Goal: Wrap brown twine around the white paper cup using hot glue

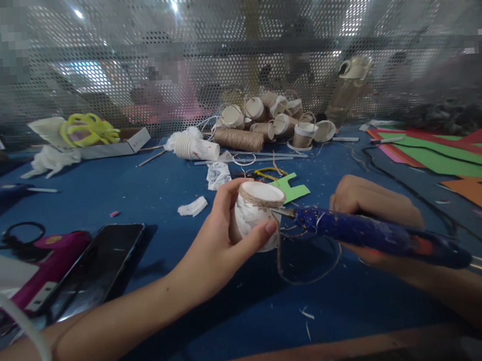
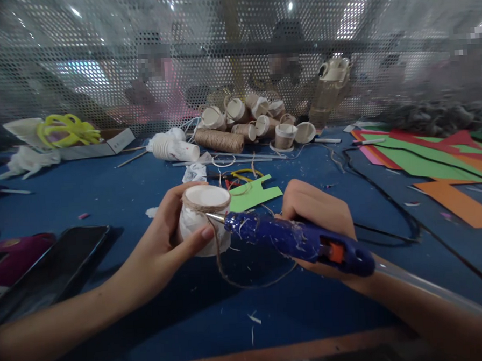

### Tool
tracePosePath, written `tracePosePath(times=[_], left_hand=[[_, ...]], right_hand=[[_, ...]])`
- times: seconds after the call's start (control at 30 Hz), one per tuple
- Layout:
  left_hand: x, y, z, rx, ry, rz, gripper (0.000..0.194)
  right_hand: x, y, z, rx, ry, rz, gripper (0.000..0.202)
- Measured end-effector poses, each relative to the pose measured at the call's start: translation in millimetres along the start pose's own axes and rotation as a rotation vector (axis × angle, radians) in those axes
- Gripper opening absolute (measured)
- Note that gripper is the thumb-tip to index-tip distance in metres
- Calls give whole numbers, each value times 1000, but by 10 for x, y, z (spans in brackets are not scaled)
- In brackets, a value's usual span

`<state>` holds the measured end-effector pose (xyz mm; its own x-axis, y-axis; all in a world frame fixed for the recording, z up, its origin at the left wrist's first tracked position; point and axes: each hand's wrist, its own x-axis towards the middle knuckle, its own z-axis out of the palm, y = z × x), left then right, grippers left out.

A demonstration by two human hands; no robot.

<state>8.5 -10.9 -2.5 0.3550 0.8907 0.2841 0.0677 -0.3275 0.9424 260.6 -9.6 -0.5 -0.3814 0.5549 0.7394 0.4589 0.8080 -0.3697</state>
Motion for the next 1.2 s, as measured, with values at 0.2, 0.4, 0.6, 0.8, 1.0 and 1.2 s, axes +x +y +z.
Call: tracePosePath(times=[0.2, 0.4, 0.6, 0.8, 1.0, 1.2], left_hand=[[8, 16, -13, -22, 16, -11, 45], [15, 13, -28, -55, 42, -16, 42], [7, -8, -32, -124, 14, -27, 40], [24, 8, -21, -52, 11, -32, 42], [28, 2, -2, -42, 32, -43, 42], [38, -17, 1, -6, 35, -43, 43]], right_hand=[[13, 0, 8, -14, 30, -1, 27], [23, 5, -3, -16, 43, 6, 28], [12, 15, -7, -5, 47, 11, 27], [5, 12, -7, -49, 43, -18, 27], [31, -11, 14, -82, 37, -69, 25], [21, -12, 23, -113, 44, -105, 25]])
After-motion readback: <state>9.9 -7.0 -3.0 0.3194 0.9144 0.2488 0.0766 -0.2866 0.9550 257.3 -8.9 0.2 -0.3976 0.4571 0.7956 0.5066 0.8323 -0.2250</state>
